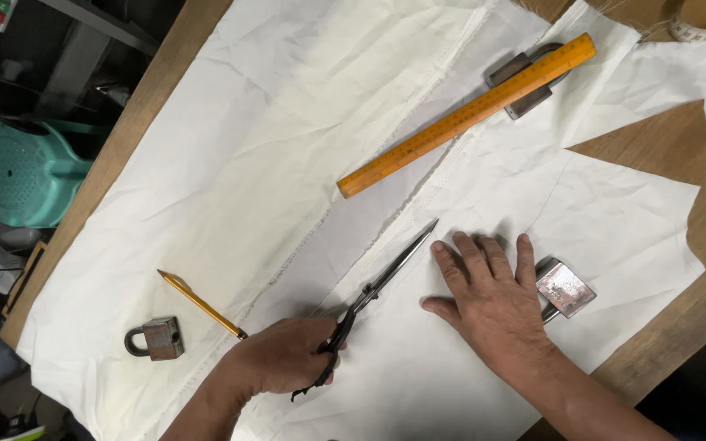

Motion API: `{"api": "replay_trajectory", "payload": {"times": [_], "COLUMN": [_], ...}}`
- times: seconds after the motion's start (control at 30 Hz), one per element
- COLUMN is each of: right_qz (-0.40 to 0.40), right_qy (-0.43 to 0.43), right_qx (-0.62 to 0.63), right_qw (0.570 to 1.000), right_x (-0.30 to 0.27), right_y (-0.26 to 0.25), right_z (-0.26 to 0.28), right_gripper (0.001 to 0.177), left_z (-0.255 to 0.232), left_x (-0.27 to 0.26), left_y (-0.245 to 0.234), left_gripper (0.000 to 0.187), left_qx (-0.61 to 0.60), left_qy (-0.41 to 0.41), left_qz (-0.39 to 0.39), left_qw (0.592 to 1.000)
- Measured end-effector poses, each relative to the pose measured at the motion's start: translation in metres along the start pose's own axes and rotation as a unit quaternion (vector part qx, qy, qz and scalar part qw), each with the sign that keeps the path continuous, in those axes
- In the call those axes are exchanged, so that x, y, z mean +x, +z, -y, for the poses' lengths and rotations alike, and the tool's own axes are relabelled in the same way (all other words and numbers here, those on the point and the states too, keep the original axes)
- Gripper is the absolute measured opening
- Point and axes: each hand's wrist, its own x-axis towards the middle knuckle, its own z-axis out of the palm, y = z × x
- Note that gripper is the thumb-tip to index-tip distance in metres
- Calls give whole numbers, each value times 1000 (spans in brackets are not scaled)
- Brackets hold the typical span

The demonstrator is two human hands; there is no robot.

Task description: The person cuts a large piece of white fabric using shears, following a marked line. They then use a ruler and pencil to draw straight lines on the fabric and fold the cut piece.

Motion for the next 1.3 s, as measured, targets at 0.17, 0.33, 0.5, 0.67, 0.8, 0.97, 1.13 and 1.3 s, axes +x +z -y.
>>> {"api": "replay_trajectory", "payload": {"times": [0.17, 0.33, 0.5, 0.67, 0.8, 0.97, 1.13, 1.3], "right_qz": [-12, 0, 53, 53, 154, 155, 257, 311], "right_qy": [5, 2, -2, -22, -17, -41, -22, -18], "right_qx": [-12, 17, 39, -9, 125, 112, 37, 11], "right_qw": [1000, 1000, 998, 998, 980, 981, 965, 950], "right_x": [0, -1, -5, -5, -20, -52, -28, -21], "right_y": [2, 5, 10, 5, -28, -20, -33, -46], "right_z": [0, -3, -6, -7, -14, 6, 23, 28], "right_gripper": [83, 79, 90, 94, 75, 76, 89, 88], "left_z": [-13, -39, -56, -62, -51, -41, -25, -11], "left_x": [-7, -23, -35, -42, -42, -49, -54, -56], "left_y": [3, 8, 14, 12, 11, 10, 4, -7], "left_gripper": [10, 16, 22, 28, 31, 44, 44, 48], "left_qx": [-4, -21, -88, -15, 66, 98, 118, 182], "left_qy": [-36, -80, -132, -135, -96, -65, -68, -83], "left_qz": [-3, -17, -19, -27, -58, -66, -97, -135], "left_qw": [999, 996, 987, 990, 992, 991, 986, 971]}}
